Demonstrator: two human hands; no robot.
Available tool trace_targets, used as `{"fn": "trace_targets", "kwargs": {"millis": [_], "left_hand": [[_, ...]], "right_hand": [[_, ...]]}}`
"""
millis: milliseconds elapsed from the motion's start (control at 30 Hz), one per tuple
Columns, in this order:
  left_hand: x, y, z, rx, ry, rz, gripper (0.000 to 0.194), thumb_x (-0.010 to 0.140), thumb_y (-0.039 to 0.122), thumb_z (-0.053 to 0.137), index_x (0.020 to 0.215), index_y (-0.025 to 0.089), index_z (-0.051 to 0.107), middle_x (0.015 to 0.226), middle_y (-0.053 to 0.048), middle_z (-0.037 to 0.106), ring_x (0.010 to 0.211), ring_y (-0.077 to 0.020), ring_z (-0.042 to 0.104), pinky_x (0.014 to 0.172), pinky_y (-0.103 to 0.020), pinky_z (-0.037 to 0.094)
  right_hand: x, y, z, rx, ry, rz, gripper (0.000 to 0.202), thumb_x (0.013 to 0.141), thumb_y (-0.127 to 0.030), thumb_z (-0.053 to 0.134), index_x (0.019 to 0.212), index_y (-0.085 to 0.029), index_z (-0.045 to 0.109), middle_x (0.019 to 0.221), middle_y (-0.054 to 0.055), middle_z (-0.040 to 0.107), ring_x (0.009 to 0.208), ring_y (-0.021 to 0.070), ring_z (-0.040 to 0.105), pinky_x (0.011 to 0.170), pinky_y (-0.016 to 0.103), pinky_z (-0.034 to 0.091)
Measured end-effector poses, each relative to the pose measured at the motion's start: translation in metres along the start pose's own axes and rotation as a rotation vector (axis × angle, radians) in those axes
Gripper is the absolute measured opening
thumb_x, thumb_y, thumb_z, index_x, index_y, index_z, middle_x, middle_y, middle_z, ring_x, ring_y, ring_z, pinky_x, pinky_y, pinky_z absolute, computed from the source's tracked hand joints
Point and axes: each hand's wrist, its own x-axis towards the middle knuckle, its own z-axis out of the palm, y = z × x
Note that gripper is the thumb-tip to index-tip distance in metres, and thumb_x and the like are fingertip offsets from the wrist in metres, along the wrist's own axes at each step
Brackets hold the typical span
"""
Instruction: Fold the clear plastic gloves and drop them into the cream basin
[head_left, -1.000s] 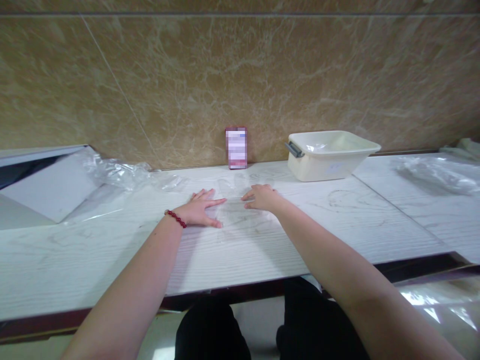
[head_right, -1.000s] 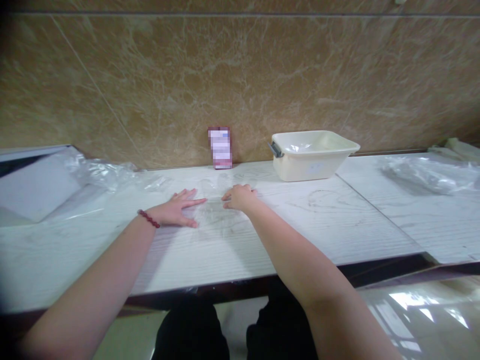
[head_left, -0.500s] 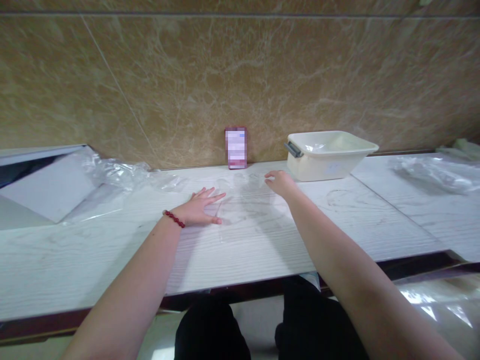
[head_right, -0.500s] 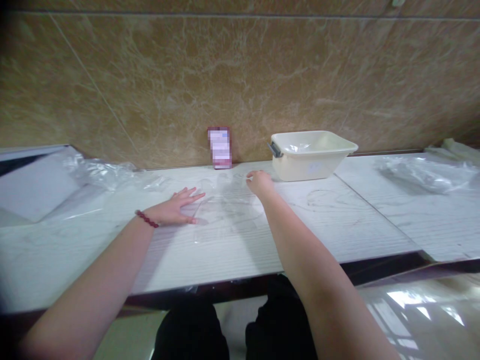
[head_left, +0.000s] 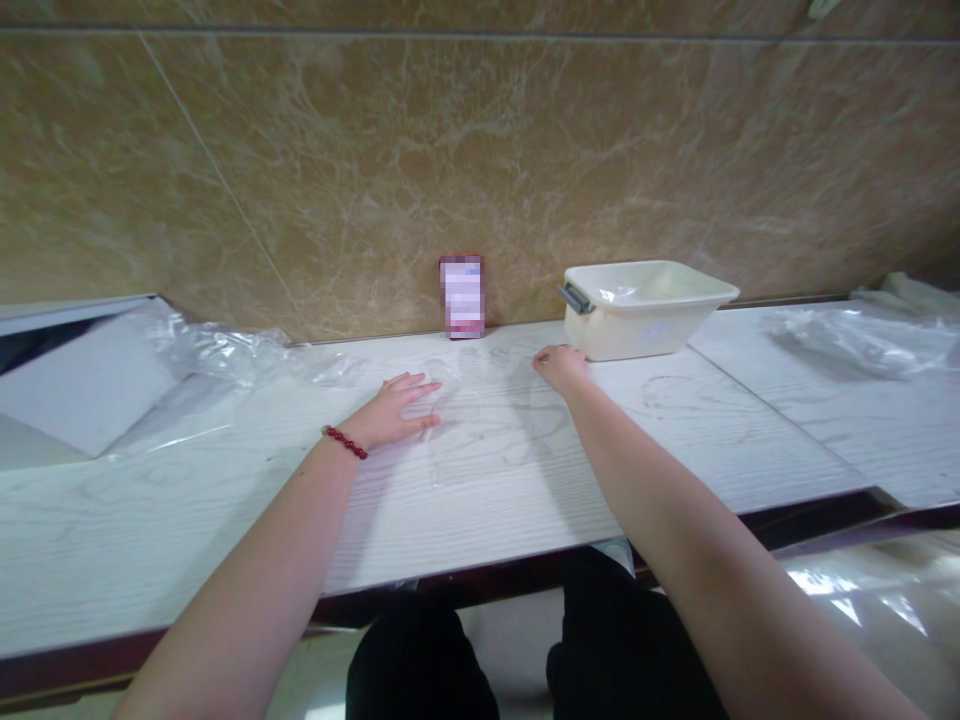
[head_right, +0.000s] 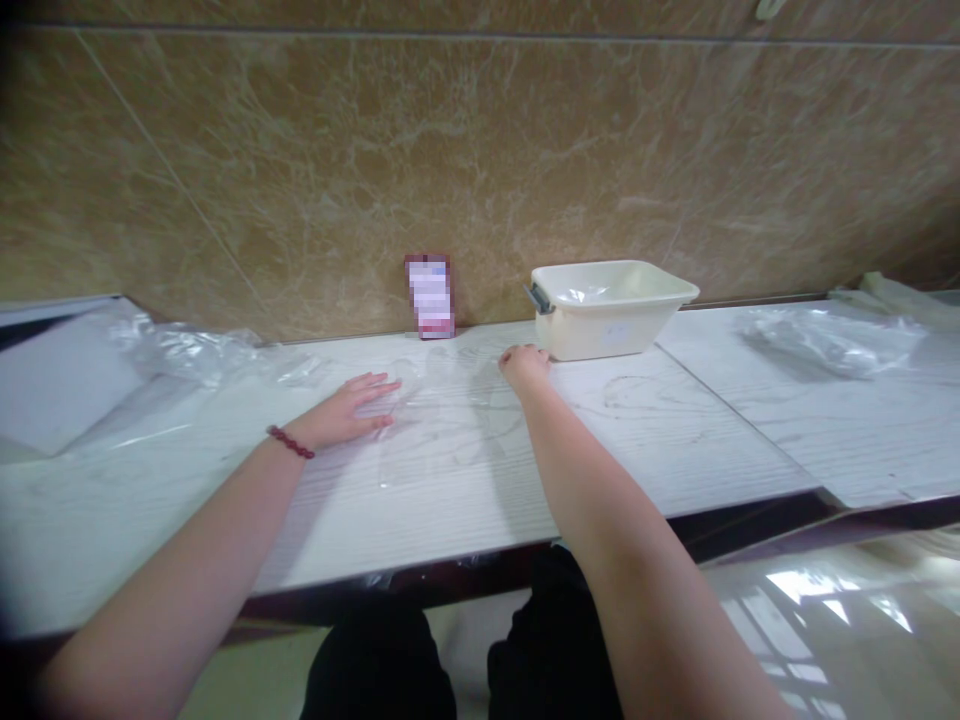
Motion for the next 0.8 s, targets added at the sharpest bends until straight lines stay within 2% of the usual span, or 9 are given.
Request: {"fn": "trace_targets", "kwargs": {"millis": [167,267,467,600,733,800], "left_hand": [[0.003,-0.005,0.004,-0.002,0.096,0.043,0.059,0.072,0.057,0.037,0.118,0.020,0.044,0.128,-0.007,0.037,0.118,-0.0214,0.029,0.098,-0.034,0.020],[0.006,-0.004,0.006,-0.041,0.188,0.051,0.055,0.075,0.053,0.035,0.114,0.017,0.048,0.121,-0.008,0.045,0.112,-0.0197,0.037,0.096,-0.032,0.026],[0.017,0.023,0.009,-0.201,0.334,-0.052,0.042,0.075,0.042,0.039,0.107,0.017,0.051,0.102,-0.007,0.056,0.093,-0.0176,0.051,0.087,-0.031,0.037],[0.039,0.051,0.006,-0.481,0.329,-0.173,0.035,0.074,0.032,0.043,0.105,0.019,0.049,0.087,-0.004,0.059,0.077,-0.0146,0.056,0.074,-0.028,0.043],[0.068,0.079,0.005,-1.006,0.216,-0.419,0.033,0.073,0.025,0.045,0.105,0.014,0.043,0.075,-0.006,0.057,0.063,-0.0132,0.056,0.063,-0.028,0.046],[0.078,0.088,0.008,-1.215,0.238,-0.478,0.029,0.075,0.022,0.044,0.103,0.014,0.041,0.069,-0.004,0.055,0.059,-0.0115,0.056,0.062,-0.027,0.046]], "right_hand": [[-0.002,-0.005,-0.001,0.032,0.036,-0.045,0.023,0.071,-0.035,0.047,0.084,-0.026,0.064,0.097,0.007,0.056,0.091,0.0243,0.049,0.072,0.035,0.039],[-0.004,-0.010,-0.003,0.094,0.065,-0.107,0.023,0.073,-0.030,0.044,0.086,-0.023,0.061,0.091,0.006,0.059,0.085,0.0191,0.052,0.070,0.029,0.039],[-0.012,-0.020,-0.011,0.232,0.024,-0.252,0.021,0.072,-0.022,0.044,0.090,-0.021,0.054,0.075,0.000,0.062,0.073,0.0130,0.055,0.064,0.022,0.039],[-0.015,-0.022,-0.014,0.313,0.032,-0.287,0.027,0.068,-0.019,0.047,0.094,-0.022,0.051,0.074,-0.002,0.062,0.073,0.0121,0.056,0.064,0.021,0.039],[-0.018,-0.025,-0.016,0.369,0.036,-0.360,0.027,0.067,-0.020,0.049,0.094,-0.021,0.050,0.071,-0.003,0.062,0.070,0.0116,0.056,0.062,0.020,0.039],[-0.020,-0.026,-0.018,0.384,0.036,-0.410,0.027,0.066,-0.021,0.051,0.093,-0.021,0.049,0.070,-0.003,0.062,0.069,0.0111,0.056,0.061,0.020,0.039]]}}
